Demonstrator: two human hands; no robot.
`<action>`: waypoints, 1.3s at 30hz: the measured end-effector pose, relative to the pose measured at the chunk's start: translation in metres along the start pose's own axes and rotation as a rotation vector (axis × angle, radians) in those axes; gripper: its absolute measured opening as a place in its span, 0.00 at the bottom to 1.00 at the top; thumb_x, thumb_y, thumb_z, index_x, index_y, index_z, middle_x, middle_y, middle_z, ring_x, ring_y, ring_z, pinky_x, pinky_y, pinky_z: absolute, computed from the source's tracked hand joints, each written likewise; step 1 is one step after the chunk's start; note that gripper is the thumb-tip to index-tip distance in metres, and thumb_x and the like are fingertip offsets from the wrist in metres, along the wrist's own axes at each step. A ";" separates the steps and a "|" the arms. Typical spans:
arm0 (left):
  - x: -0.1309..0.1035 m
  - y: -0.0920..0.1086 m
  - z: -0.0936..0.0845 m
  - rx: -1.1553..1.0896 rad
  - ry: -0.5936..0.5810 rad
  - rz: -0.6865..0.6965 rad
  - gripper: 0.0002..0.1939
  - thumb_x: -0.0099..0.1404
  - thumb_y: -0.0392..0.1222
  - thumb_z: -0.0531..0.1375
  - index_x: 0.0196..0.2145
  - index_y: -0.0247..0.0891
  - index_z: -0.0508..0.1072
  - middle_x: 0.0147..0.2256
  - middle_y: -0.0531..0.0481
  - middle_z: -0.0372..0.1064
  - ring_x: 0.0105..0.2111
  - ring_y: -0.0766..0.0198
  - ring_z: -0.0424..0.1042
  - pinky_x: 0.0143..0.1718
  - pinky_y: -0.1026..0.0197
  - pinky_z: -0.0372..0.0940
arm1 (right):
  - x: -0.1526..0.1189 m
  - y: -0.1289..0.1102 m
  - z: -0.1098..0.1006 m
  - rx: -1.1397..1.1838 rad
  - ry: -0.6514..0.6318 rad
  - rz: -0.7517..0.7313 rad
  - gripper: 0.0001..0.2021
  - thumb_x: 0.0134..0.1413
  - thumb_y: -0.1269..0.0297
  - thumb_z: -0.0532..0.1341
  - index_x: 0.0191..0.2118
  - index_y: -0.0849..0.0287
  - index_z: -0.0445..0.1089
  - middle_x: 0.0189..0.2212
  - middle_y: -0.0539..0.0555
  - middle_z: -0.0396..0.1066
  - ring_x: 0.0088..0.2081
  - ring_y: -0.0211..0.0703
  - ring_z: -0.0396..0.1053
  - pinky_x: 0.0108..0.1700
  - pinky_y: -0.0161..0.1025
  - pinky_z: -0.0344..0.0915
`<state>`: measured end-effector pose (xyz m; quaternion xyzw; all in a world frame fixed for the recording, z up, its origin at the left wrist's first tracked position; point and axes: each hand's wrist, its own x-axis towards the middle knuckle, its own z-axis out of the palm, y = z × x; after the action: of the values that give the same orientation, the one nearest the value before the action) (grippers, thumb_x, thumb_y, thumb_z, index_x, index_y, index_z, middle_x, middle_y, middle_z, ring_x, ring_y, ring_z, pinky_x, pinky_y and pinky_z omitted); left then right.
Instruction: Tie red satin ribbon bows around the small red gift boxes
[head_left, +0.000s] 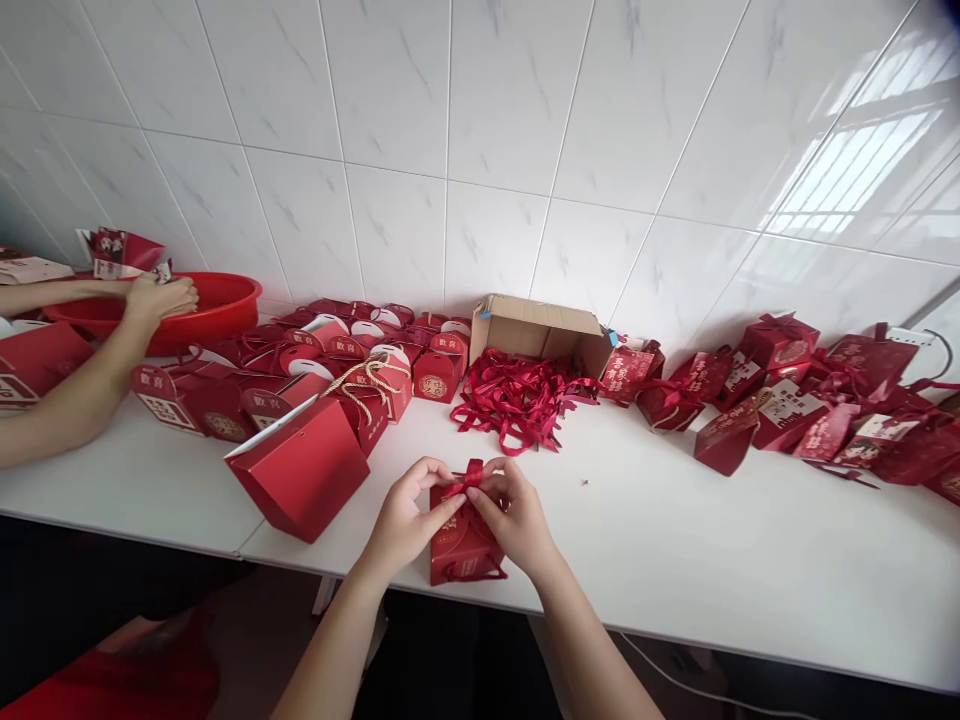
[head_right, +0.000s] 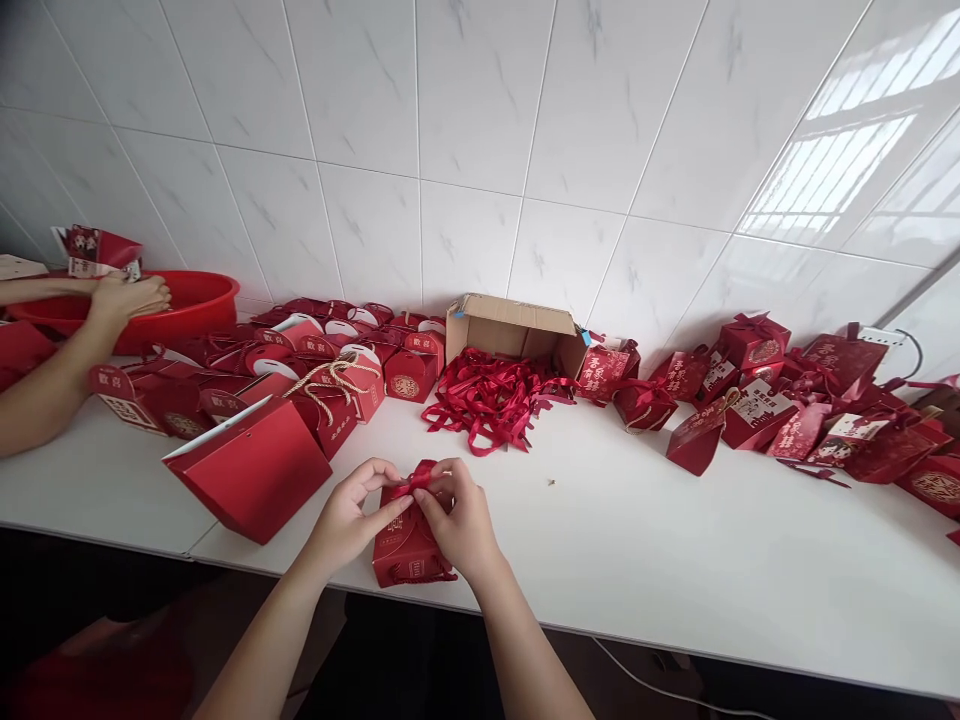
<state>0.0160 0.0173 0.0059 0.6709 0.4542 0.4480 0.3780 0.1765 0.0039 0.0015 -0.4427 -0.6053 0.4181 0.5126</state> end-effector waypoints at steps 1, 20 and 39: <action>0.000 -0.001 0.001 -0.001 0.009 -0.002 0.10 0.58 0.45 0.61 0.35 0.40 0.65 0.35 0.49 0.70 0.41 0.58 0.73 0.43 0.59 0.67 | 0.000 0.001 0.000 -0.004 0.019 -0.009 0.12 0.54 0.59 0.59 0.41 0.55 0.58 0.23 0.46 0.68 0.22 0.36 0.60 0.27 0.34 0.58; -0.011 -0.003 0.009 0.073 0.098 0.048 0.11 0.63 0.44 0.58 0.43 0.41 0.71 0.42 0.47 0.75 0.42 0.59 0.75 0.42 0.61 0.69 | -0.009 0.004 0.002 -0.233 0.112 -0.110 0.04 0.52 0.67 0.62 0.31 0.57 0.75 0.40 0.58 0.68 0.45 0.47 0.66 0.49 0.45 0.63; -0.016 -0.008 0.014 0.111 0.045 0.211 0.08 0.62 0.39 0.59 0.40 0.41 0.73 0.42 0.47 0.73 0.45 0.60 0.72 0.49 0.57 0.66 | -0.012 0.006 0.007 -0.126 0.111 0.043 0.10 0.57 0.62 0.58 0.28 0.58 0.73 0.51 0.59 0.68 0.57 0.51 0.59 0.58 0.51 0.53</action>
<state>0.0240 0.0030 -0.0098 0.7247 0.4134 0.4745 0.2807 0.1713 -0.0061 -0.0085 -0.5094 -0.5913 0.3649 0.5076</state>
